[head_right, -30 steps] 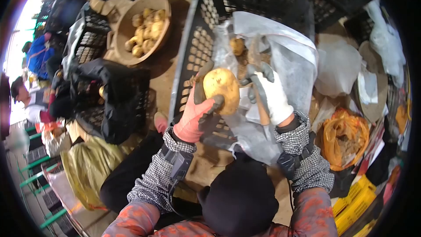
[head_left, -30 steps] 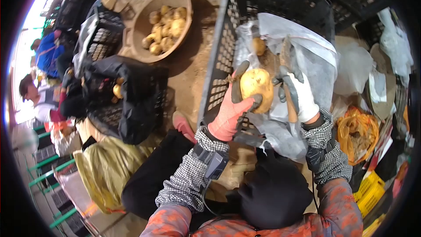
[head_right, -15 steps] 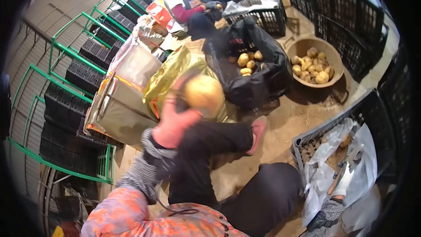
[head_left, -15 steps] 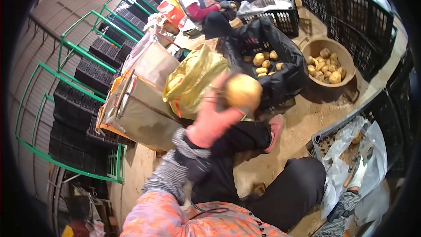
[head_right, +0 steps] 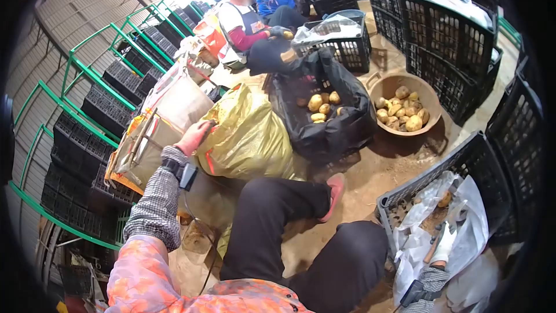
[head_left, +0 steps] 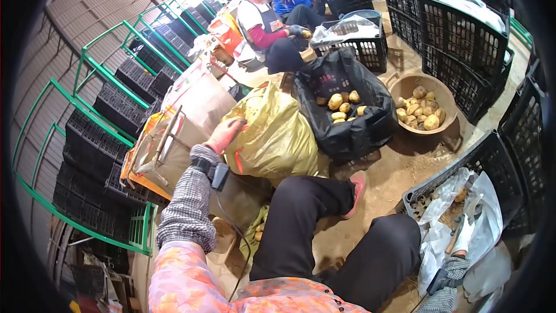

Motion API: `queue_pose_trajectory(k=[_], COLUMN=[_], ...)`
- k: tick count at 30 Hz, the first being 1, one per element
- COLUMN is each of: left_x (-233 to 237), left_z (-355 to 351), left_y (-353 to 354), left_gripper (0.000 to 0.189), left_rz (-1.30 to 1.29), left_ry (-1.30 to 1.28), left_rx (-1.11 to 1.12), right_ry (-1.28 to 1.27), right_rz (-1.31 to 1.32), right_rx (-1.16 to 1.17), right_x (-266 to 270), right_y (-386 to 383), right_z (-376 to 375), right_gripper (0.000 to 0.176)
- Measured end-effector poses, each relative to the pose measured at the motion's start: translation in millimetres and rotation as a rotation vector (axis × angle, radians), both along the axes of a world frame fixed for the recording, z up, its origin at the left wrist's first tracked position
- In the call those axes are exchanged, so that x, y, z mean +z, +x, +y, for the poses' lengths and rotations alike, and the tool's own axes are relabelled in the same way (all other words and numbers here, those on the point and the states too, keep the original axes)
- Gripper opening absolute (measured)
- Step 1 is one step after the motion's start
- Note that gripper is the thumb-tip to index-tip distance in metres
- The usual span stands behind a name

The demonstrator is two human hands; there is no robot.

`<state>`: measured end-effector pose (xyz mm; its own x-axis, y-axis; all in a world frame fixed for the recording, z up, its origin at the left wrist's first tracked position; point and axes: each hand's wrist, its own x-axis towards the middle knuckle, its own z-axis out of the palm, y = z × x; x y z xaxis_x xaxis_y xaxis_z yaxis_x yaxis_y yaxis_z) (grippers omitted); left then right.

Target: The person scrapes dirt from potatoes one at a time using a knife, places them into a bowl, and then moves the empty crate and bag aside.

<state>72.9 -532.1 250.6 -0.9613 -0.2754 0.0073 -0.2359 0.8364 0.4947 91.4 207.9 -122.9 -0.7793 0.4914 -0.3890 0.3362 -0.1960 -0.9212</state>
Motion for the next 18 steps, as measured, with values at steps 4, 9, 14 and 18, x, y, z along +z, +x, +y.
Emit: queue_pose_trajectory(k=[4, 9, 14, 18], left_x=[22, 34, -17, -126], left_z=[11, 121, 303, 477], left_y=[10, -19, -85, -123], left_gripper=[0.035, 0.041, 0.044, 0.039], left_rz=[0.081, 0.559, 0.322, -0.089], left_ry=[0.088, -0.122, -0.044, -0.081], left_rx=[-0.128, -0.199, -0.889, -1.608], right_ry=[-0.056, -0.305, -0.228, -0.428], right_rz=[0.082, 0.280, 0.379, 0.520], right_rx=[0.041, -0.186, -0.298, -0.421], right_x=[-15, 95, 116, 121], right_y=[-6, 16, 19, 25], right_z=[6, -40, -27, -10], right_gripper=[0.031, 0.045, 0.018, 0.025])
